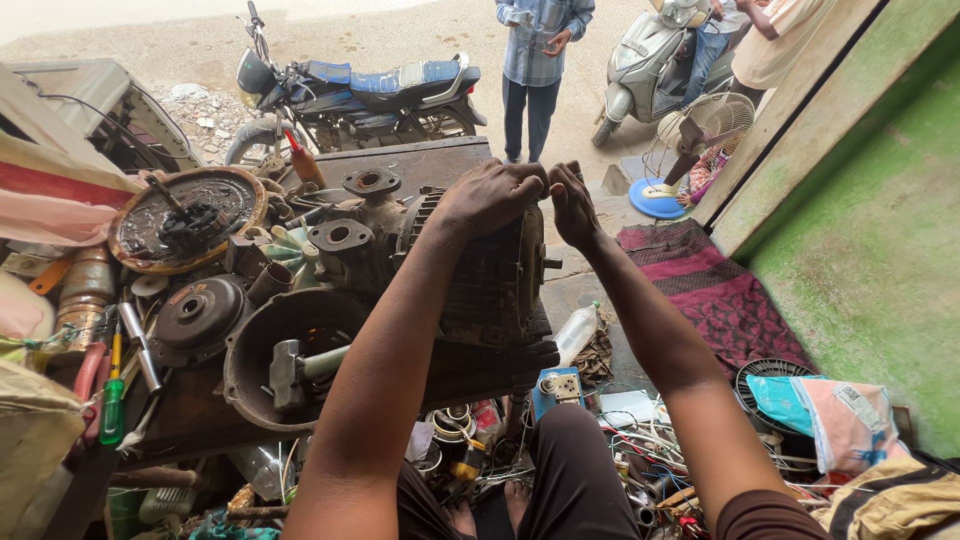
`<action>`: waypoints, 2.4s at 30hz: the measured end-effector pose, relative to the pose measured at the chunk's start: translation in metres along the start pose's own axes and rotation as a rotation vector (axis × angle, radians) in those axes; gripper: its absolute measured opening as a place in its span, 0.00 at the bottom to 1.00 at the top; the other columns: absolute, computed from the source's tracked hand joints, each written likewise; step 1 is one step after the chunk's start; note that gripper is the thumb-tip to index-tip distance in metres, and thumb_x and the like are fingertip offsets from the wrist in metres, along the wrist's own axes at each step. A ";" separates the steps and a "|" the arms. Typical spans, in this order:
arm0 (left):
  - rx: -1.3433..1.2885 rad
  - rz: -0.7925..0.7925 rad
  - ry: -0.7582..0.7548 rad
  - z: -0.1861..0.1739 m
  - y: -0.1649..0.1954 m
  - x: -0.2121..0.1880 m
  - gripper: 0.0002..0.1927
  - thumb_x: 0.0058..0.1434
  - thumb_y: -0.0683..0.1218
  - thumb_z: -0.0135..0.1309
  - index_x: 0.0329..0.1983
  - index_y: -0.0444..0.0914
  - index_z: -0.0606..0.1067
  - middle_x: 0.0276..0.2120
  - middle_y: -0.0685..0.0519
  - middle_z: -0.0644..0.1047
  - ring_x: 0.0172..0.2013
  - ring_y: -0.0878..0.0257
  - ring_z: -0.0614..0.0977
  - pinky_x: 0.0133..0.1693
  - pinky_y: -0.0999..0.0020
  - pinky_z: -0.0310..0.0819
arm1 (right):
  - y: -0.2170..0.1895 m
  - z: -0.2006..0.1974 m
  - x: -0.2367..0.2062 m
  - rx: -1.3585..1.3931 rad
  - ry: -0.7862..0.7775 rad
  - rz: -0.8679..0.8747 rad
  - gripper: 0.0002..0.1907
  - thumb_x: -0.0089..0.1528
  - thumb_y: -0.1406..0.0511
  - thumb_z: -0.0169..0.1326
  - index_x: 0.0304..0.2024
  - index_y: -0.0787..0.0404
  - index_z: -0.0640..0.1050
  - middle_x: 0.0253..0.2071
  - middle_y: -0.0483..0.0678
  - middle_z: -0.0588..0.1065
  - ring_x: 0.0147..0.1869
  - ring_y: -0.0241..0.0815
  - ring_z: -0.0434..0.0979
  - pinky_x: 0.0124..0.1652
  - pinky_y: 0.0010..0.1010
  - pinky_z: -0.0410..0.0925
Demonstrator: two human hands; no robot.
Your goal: The person uses a wrench to loosen and tighten bolts on a motor casing mounted on a workbench. They repeatedly adjust the tool and reposition the motor to access different fasteners.
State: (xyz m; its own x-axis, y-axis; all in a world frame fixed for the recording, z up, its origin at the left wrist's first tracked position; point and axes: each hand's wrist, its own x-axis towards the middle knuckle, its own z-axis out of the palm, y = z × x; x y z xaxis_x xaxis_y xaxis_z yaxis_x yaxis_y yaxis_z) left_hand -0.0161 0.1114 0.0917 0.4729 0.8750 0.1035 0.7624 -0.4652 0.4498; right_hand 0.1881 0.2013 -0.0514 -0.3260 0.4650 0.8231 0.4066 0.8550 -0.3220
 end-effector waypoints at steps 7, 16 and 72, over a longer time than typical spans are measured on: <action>0.017 0.069 0.016 0.004 -0.003 0.007 0.26 0.63 0.59 0.31 0.50 0.48 0.78 0.45 0.47 0.81 0.45 0.52 0.83 0.52 0.53 0.73 | 0.004 0.007 -0.007 0.026 -0.024 0.047 0.33 0.76 0.47 0.22 0.39 0.65 0.69 0.38 0.56 0.68 0.45 0.54 0.66 0.49 0.44 0.61; 0.072 0.153 0.031 0.013 -0.013 0.014 0.25 0.65 0.58 0.29 0.49 0.47 0.77 0.49 0.49 0.81 0.48 0.50 0.82 0.53 0.52 0.72 | -0.010 0.021 -0.031 0.187 0.063 0.224 0.35 0.76 0.47 0.24 0.50 0.69 0.72 0.41 0.59 0.74 0.46 0.51 0.74 0.46 0.41 0.66; 0.009 0.088 0.019 0.002 -0.004 0.003 0.28 0.62 0.61 0.30 0.50 0.48 0.77 0.41 0.45 0.82 0.41 0.48 0.84 0.48 0.49 0.76 | 0.004 0.042 -0.033 0.266 0.082 0.180 0.38 0.75 0.44 0.24 0.55 0.67 0.73 0.48 0.60 0.77 0.53 0.55 0.80 0.51 0.43 0.71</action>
State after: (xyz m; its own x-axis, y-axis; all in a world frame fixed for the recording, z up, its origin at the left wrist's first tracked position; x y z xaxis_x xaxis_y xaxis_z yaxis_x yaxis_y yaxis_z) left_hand -0.0168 0.1155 0.0889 0.5302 0.8329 0.1588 0.7224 -0.5417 0.4298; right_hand 0.1652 0.1990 -0.0998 -0.1951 0.6034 0.7732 0.2106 0.7958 -0.5678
